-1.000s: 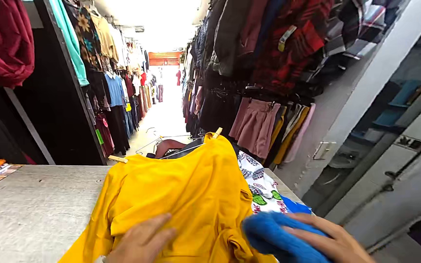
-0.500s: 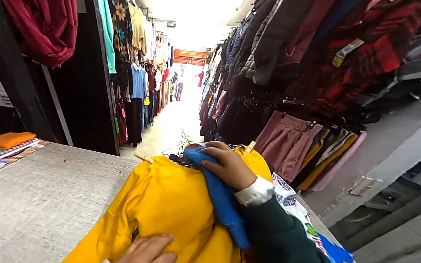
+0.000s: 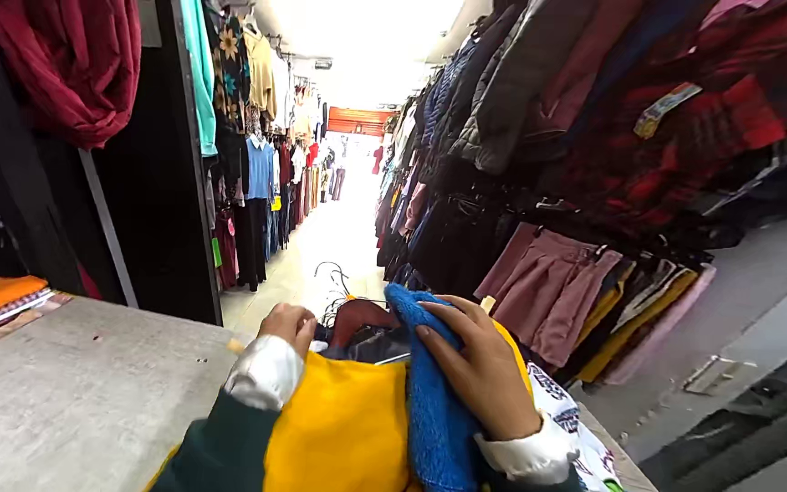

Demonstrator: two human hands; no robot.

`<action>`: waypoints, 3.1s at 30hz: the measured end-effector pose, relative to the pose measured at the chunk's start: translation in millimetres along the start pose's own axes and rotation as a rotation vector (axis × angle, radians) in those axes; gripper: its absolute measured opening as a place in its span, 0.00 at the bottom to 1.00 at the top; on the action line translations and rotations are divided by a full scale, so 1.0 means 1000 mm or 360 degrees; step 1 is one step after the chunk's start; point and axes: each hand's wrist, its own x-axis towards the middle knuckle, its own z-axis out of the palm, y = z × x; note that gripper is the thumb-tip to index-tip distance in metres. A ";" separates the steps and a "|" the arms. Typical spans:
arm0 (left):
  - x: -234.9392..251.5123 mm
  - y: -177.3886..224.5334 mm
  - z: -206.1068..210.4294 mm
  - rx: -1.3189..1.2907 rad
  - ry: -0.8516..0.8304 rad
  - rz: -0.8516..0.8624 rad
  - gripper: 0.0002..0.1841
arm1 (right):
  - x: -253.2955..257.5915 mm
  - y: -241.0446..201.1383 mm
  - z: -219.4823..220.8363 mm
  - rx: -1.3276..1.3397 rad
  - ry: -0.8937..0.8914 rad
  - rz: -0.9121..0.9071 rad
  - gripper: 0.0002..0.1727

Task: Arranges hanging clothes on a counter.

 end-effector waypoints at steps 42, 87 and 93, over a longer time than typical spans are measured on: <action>-0.062 0.043 0.007 0.0131 0.0322 0.0489 0.13 | -0.021 -0.084 -0.011 0.0234 -0.0385 -0.0426 0.17; -0.074 0.041 0.035 0.0271 0.0670 0.1038 0.10 | -0.009 -0.036 -0.051 -0.0185 0.0480 -0.0132 0.22; -0.039 0.025 0.029 0.0061 0.0548 0.0769 0.09 | -0.002 -0.008 -0.044 -0.0169 0.0324 0.0013 0.21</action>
